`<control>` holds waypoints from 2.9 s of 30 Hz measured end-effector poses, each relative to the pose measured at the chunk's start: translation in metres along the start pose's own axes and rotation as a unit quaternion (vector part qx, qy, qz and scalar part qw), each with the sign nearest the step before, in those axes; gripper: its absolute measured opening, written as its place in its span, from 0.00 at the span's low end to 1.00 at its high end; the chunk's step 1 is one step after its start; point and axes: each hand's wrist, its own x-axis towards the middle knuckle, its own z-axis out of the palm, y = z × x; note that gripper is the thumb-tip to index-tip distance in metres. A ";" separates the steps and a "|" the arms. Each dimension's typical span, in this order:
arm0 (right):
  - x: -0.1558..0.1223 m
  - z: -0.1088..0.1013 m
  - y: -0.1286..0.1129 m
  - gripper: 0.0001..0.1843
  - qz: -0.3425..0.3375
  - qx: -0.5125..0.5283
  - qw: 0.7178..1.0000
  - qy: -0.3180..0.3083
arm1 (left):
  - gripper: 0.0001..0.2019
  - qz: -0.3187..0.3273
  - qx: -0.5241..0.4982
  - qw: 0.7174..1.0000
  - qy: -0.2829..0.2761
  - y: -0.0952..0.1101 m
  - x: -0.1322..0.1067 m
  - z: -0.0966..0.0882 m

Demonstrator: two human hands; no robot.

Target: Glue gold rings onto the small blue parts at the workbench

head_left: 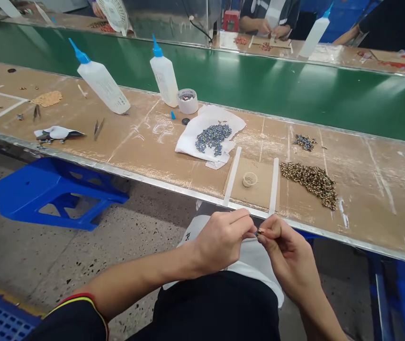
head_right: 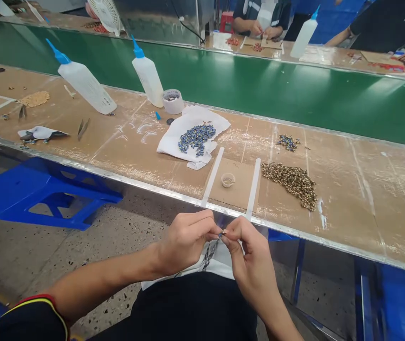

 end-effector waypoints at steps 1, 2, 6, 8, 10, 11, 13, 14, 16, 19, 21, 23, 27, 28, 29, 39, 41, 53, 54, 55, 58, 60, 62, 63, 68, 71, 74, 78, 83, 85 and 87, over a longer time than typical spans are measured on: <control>0.004 -0.003 0.003 0.13 0.006 0.001 1.000 -0.011 | 0.10 0.003 0.000 1.000 -0.008 -0.004 0.003 0.001; 0.008 -0.005 0.006 0.13 0.012 0.002 1.000 -0.019 | 0.11 0.002 -0.002 1.000 -0.016 -0.008 0.006 0.001; 0.022 -0.019 0.020 0.11 0.025 0.010 0.999 -0.026 | 0.11 -0.039 -0.030 0.996 -0.071 -0.022 0.022 0.007; 0.026 -0.026 0.027 0.09 0.035 0.012 0.999 -0.012 | 0.08 -0.067 -0.051 0.991 -0.102 -0.029 0.031 0.011; 0.028 -0.033 0.033 0.06 0.049 0.015 0.999 0.014 | 0.07 -0.095 -0.064 0.986 -0.122 -0.034 0.040 0.016; 0.028 -0.035 0.036 0.05 0.057 0.016 0.998 0.028 | 0.07 -0.104 -0.067 0.983 -0.134 -0.036 0.044 0.019; 0.029 -0.039 0.040 0.05 0.069 0.019 0.997 0.042 | 0.09 -0.102 -0.067 0.979 -0.165 -0.041 0.050 0.026; 0.030 -0.041 0.042 0.05 0.073 0.021 0.996 0.043 | 0.09 -0.094 -0.064 0.977 -0.181 -0.043 0.053 0.029; 0.032 -0.044 0.046 0.04 0.081 0.026 0.996 0.040 | 0.10 -0.074 -0.056 0.975 -0.201 -0.048 0.056 0.034; 0.038 -0.049 0.054 0.02 0.117 0.052 0.991 0.035 | 0.11 -0.052 -0.036 0.979 -0.195 -0.056 0.061 0.041; 0.042 -0.053 0.059 0.04 0.145 0.069 0.987 0.026 | 0.12 -0.040 -0.022 0.980 -0.194 -0.060 0.064 0.044; 0.046 -0.057 0.064 0.04 0.156 0.075 0.985 0.013 | 0.11 -0.033 -0.009 0.980 -0.196 -0.064 0.067 0.048; 0.053 -0.062 0.070 0.06 0.137 0.067 0.988 -0.010 | 0.12 -0.029 0.004 0.982 -0.185 -0.069 0.070 0.056; 0.055 -0.062 0.071 0.06 0.131 0.060 0.989 -0.014 | 0.12 -0.029 0.007 0.983 -0.181 -0.070 0.070 0.058; 0.055 -0.062 0.072 0.07 0.125 0.051 0.991 -0.018 | 0.12 -0.030 0.009 0.984 -0.177 -0.071 0.070 0.061; 0.051 -0.060 0.081 0.08 0.069 -0.032 0.997 -0.034 | 0.11 -0.017 0.050 0.984 -0.170 -0.074 0.065 0.071; 0.051 -0.059 0.083 0.08 0.067 -0.035 0.997 -0.029 | 0.11 -0.008 0.058 0.984 -0.170 -0.075 0.063 0.071; 0.081 -0.085 0.069 0.11 0.080 -0.117 0.989 0.041 | 0.08 -0.096 -0.079 0.986 -0.106 -0.060 0.051 0.029; 0.097 -0.096 0.070 0.12 0.065 -0.161 0.981 0.085 | 0.08 -0.111 -0.103 0.987 -0.061 -0.061 0.046 0.020; 0.116 -0.106 0.072 0.13 0.052 -0.194 0.972 0.120 | 0.08 -0.129 -0.107 0.986 -0.025 -0.064 0.041 0.011; 0.182 -0.136 0.084 0.16 0.041 -0.275 0.940 0.196 | 0.09 -0.153 -0.031 0.986 0.064 -0.088 0.035 -0.014; 0.221 -0.149 0.092 0.17 0.035 -0.292 0.934 0.201 | 0.09 -0.179 0.057 0.978 0.093 -0.113 0.041 -0.030; 0.244 -0.155 0.095 0.19 0.032 -0.303 0.929 0.210 | 0.09 -0.203 0.142 0.962 0.113 -0.139 0.054 -0.044; 0.247 -0.156 0.093 0.21 0.028 -0.306 0.927 0.216 | 0.09 -0.214 0.185 0.952 0.116 -0.152 0.062 -0.050; 0.190 -0.141 0.078 0.23 0.002 -0.299 0.927 0.224 | 0.07 -0.281 0.288 0.915 0.019 -0.191 0.095 -0.068; 0.130 -0.125 0.087 0.21 0.025 -0.248 0.939 0.239 | 0.04 -0.282 0.266 0.922 0.002 -0.199 0.103 -0.071; 0.082 -0.113 0.113 0.21 0.060 -0.170 0.953 0.245 | 0.04 -0.269 0.237 0.933 0.008 -0.200 0.108 -0.075; 0.053 -0.106 0.144 0.24 0.091 -0.158 0.936 0.299 | 0.04 -0.266 0.191 0.945 0.028 -0.201 0.111 -0.086; 0.057 -0.106 0.146 0.26 0.112 -0.153 0.934 0.302 | 0.03 -0.281 0.160 0.943 0.076 -0.192 0.091 -0.086; 0.061 -0.106 0.145 0.27 0.103 -0.162 0.936 0.296 | 0.04 -0.290 0.162 0.938 0.100 -0.183 0.076 -0.078; 0.062 -0.106 0.146 0.28 0.091 -0.174 0.935 0.295 | 0.04 -0.297 0.154 0.935 0.113 -0.172 0.060 -0.068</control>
